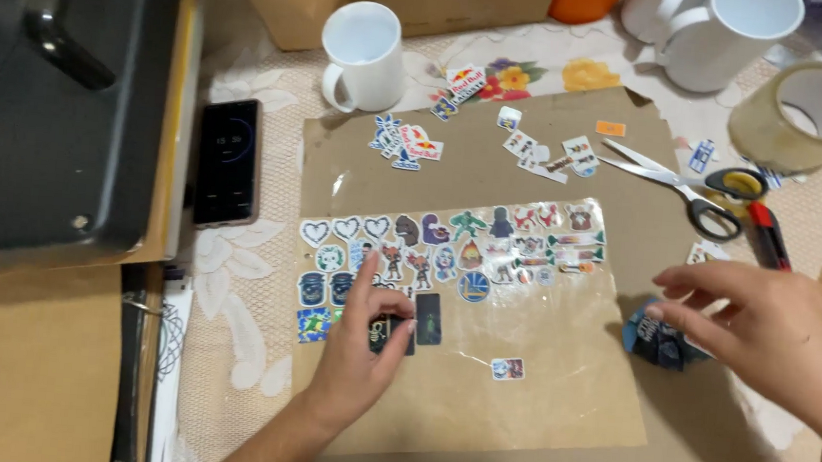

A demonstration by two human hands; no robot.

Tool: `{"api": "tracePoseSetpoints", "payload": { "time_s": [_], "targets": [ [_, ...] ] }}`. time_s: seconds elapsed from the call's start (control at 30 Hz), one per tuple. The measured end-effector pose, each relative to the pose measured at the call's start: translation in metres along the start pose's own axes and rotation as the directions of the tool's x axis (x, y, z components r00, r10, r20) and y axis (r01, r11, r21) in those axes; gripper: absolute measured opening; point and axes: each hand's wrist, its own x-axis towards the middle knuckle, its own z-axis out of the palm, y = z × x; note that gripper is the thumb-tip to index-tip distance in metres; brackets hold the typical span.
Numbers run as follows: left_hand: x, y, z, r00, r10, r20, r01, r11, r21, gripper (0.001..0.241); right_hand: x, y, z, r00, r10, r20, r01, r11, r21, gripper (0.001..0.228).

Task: Cutting out individual stickers from a printed sheet using scissors and arranging them on a workspace.

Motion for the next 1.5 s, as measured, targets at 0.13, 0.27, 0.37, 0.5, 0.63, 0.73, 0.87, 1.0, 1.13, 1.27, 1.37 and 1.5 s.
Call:
{"api": "tracePoseSetpoints", "payload": {
  "time_s": [0.13,0.27,0.37,0.5,0.63,0.73,0.87,1.0,1.13,1.27,1.37,1.5],
  "targets": [
    [0.002,0.005,0.0,0.998,-0.03,-0.056,0.032,0.999,0.026,0.082,-0.053,0.023,0.008,0.971,0.24,0.016,-0.238,0.967,-0.087,0.023],
    [0.003,0.006,0.001,0.995,0.036,-0.095,-0.029,0.997,0.071,0.083,-0.083,0.041,0.022,0.976,0.173,-0.136,-0.179,0.983,-0.039,0.024],
    [0.001,0.007,-0.001,0.992,0.015,-0.123,-0.003,0.996,0.094,0.082,-0.088,0.036,0.032,0.991,0.081,-0.108,-0.058,0.978,0.202,0.013],
    [0.004,0.015,-0.001,0.992,0.045,-0.119,-0.032,0.993,0.112,0.079,-0.069,0.039,0.031,0.97,-0.134,-0.202,0.149,0.987,0.06,0.019],
    [0.003,0.027,0.0,0.997,0.058,-0.057,-0.048,0.987,0.152,0.081,-0.038,0.022,0.024,0.916,-0.399,0.039,0.388,0.906,0.168,0.027],
    [0.002,0.052,0.011,0.973,0.152,0.176,-0.179,0.972,0.152,0.085,-0.009,0.002,0.017,0.883,-0.455,0.116,0.448,0.89,0.083,0.02],
    [-0.007,0.061,0.039,0.879,0.339,0.335,-0.427,0.872,0.239,0.1,-0.007,-0.032,0.047,0.776,-0.622,0.108,0.589,0.775,0.23,0.019],
    [-0.005,0.058,0.035,0.918,0.323,0.229,-0.373,0.899,0.229,0.091,-0.015,-0.063,0.069,0.746,-0.628,0.222,0.596,0.778,0.199,0.029],
    [0.02,0.065,0.032,0.967,0.169,-0.191,-0.158,0.985,0.069,0.081,-0.018,-0.074,0.075,0.777,-0.546,0.314,0.506,0.838,0.205,0.012],
    [0.028,0.045,0.026,0.904,0.179,-0.388,-0.179,0.983,0.034,0.076,-0.02,-0.071,0.095,0.76,-0.52,0.39,0.499,0.851,0.163,0.005],
    [0.026,0.028,0.022,0.887,0.193,-0.42,-0.194,0.98,0.041,0.079,-0.019,-0.068,0.101,0.775,-0.465,0.427,0.466,0.878,0.111,0.008],
    [0.02,0.019,0.025,0.894,0.297,-0.334,-0.265,0.954,0.141,0.078,-0.017,-0.069,0.099,0.807,-0.504,0.309,0.433,0.859,0.271,0.008]
  ]
}}
